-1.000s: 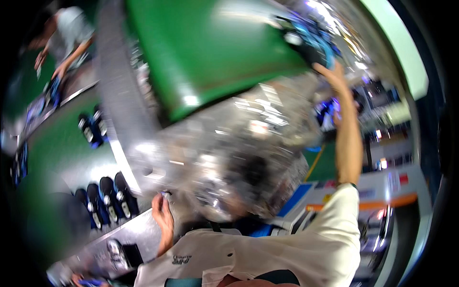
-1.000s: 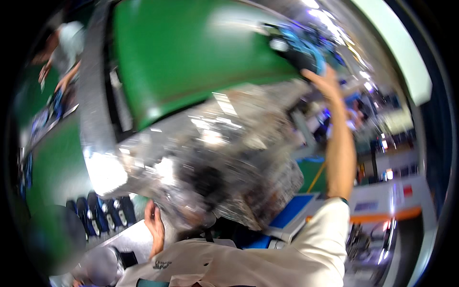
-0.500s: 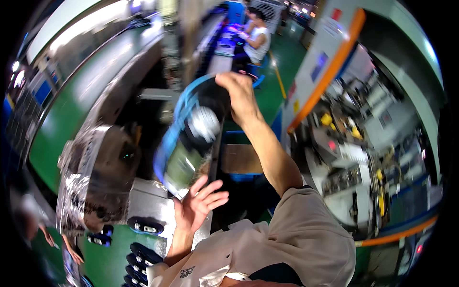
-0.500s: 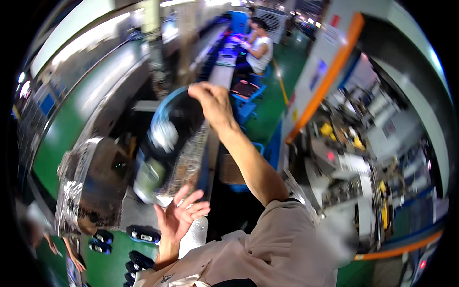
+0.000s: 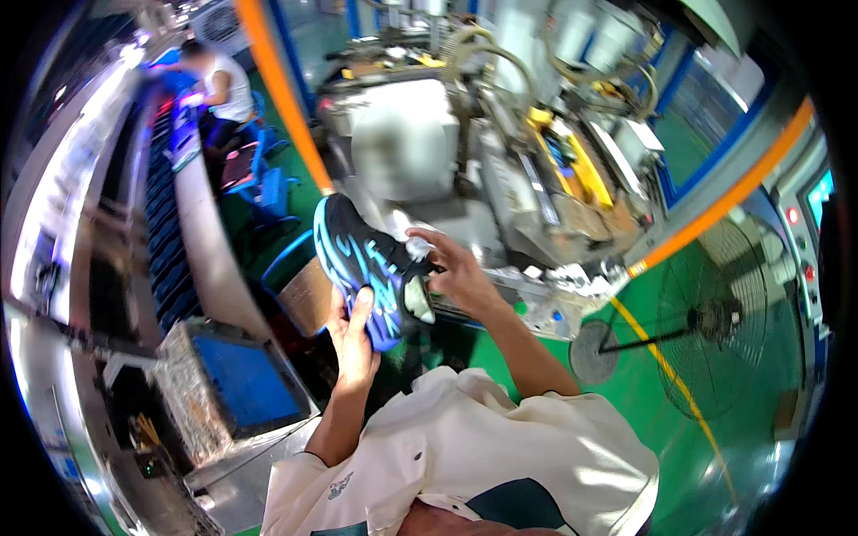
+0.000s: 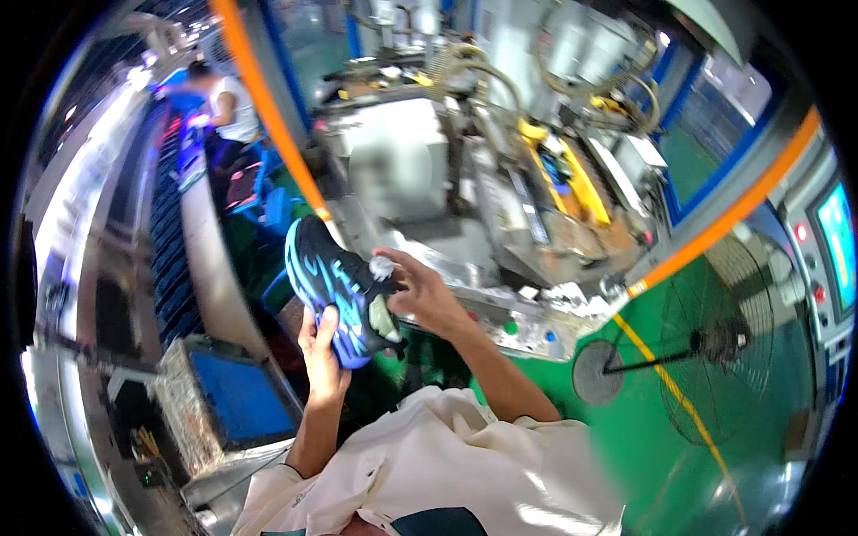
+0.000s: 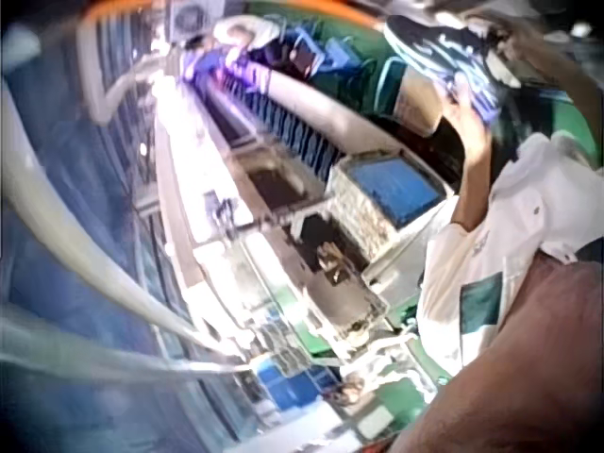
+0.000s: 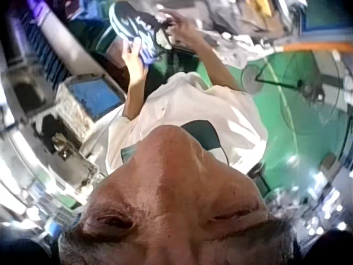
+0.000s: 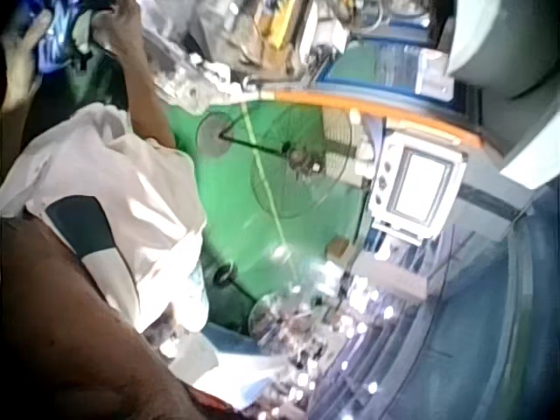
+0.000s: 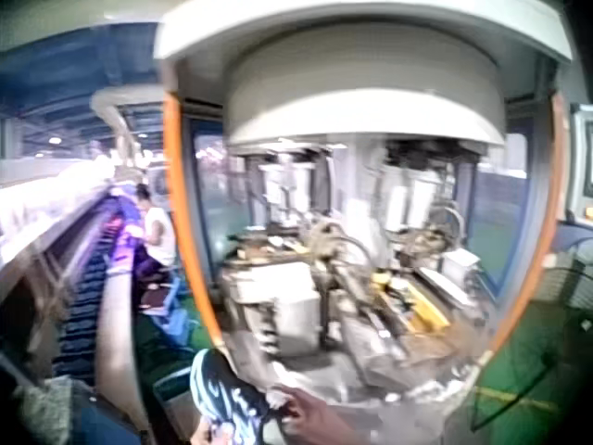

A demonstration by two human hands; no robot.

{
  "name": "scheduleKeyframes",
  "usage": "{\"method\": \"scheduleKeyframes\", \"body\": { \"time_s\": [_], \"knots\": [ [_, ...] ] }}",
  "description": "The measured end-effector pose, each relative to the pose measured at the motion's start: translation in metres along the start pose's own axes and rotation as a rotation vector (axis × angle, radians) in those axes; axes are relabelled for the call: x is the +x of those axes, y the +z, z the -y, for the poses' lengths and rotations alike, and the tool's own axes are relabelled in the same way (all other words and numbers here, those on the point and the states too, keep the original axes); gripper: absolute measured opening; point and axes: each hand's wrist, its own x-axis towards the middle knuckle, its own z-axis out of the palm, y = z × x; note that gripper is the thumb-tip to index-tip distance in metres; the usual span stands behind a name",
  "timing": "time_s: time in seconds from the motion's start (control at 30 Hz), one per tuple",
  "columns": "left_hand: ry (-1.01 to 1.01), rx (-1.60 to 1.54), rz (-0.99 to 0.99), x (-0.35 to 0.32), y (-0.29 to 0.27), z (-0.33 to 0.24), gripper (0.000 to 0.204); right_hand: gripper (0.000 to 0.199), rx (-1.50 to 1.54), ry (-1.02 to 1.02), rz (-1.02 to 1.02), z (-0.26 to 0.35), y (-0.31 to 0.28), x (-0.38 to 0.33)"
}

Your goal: The person operates a shoe-lasting machine by inserting a blue-and-black shoe onto a central mold and then removing it after the machine cycle is complete. The person repeats this process with several shoes from a conveyor line.

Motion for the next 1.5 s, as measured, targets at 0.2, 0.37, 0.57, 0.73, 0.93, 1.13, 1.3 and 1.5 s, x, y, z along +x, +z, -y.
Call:
{"method": "scheduleKeyframes", "body": {
  "time_s": [0.2,0.37,0.57,0.73,0.93,1.13,1.3,1.5],
  "knots": [
    [-0.131,0.36,0.436,0.04,0.074,0.076,0.065,0.06,-0.049,-0.127,-0.725,-0.006,-0.092,-0.041],
    [-0.404,0.48,0.54,0.144,0.123,0.153,0.063,0.061,-0.123,-0.342,-1.022,0.001,-0.167,-0.084],
    [-0.118,0.89,0.385,0.301,0.191,0.291,0.08,0.063,-0.328,-0.328,-1.368,0.027,-0.198,-0.129],
    [-0.228,1.36,0.292,0.362,0.242,0.359,0.083,0.072,-0.473,-0.268,-1.588,0.04,-0.193,-0.141],
    [-0.371,1.31,0.263,0.392,0.233,0.35,0.056,0.056,-0.67,-0.121,-1.611,0.066,-0.255,-0.079],
    [-0.837,0.123,0.388,0.303,0.158,0.219,0.026,0.047,-0.94,0.292,-1.23,0.086,-0.414,0.055],
    [-0.725,0.333,0.134,0.211,0.056,0.087,0.056,0.056,-1.25,0.666,-0.986,0.018,-0.429,0.221],
    [-0.355,0.387,-0.278,0.094,-0.04,0.001,0.064,0.051,-1.493,0.489,-1.131,-0.075,-0.414,0.261]
  ]
}}
